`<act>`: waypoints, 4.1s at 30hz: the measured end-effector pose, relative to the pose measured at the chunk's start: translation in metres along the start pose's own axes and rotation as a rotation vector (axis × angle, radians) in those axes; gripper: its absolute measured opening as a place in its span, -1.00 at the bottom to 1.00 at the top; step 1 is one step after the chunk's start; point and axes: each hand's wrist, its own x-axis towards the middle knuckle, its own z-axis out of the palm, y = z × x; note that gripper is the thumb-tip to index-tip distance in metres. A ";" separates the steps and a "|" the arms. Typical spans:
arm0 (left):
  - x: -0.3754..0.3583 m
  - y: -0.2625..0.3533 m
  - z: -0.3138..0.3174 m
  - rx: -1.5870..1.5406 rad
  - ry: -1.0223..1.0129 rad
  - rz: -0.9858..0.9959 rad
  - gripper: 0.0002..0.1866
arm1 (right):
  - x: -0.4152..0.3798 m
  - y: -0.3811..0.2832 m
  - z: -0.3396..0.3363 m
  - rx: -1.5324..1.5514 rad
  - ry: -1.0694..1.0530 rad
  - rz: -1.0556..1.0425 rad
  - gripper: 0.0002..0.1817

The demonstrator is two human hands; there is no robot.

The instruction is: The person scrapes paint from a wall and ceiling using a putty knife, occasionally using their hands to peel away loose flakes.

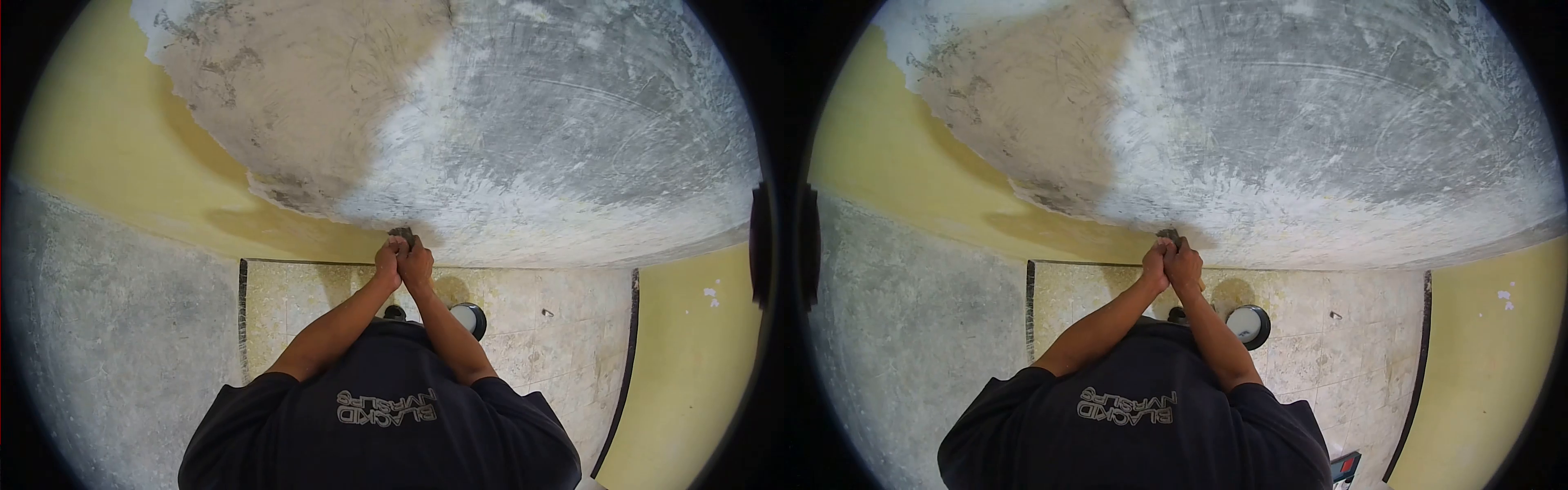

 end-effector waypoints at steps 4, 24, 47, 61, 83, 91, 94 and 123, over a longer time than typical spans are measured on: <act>0.006 -0.015 0.001 0.116 0.060 -0.067 -0.90 | -0.002 0.021 0.003 -0.007 0.005 0.100 -0.65; -0.025 0.031 0.031 0.417 0.092 0.182 -0.81 | 0.003 -0.024 -0.007 0.293 0.142 -0.062 -0.69; -0.041 0.043 0.048 0.844 0.201 0.435 -0.70 | 0.001 -0.040 -0.012 0.627 0.106 -0.006 -0.70; -0.023 0.033 0.045 0.735 0.188 0.346 -0.71 | 0.003 -0.042 -0.021 0.624 0.157 -0.048 -0.73; -0.044 0.043 0.065 0.777 0.219 0.413 -0.71 | 0.006 -0.046 -0.027 0.603 0.159 -0.038 -0.77; -0.029 0.044 0.066 0.838 0.208 0.410 -0.68 | 0.015 -0.055 -0.036 0.604 0.178 -0.064 -0.76; -0.027 0.041 0.062 0.633 0.156 0.467 -0.68 | 0.007 -0.057 -0.036 0.595 0.180 -0.079 -0.74; -0.026 0.031 0.036 0.827 0.220 0.329 -0.72 | -0.004 -0.031 -0.013 0.554 0.123 0.060 -0.69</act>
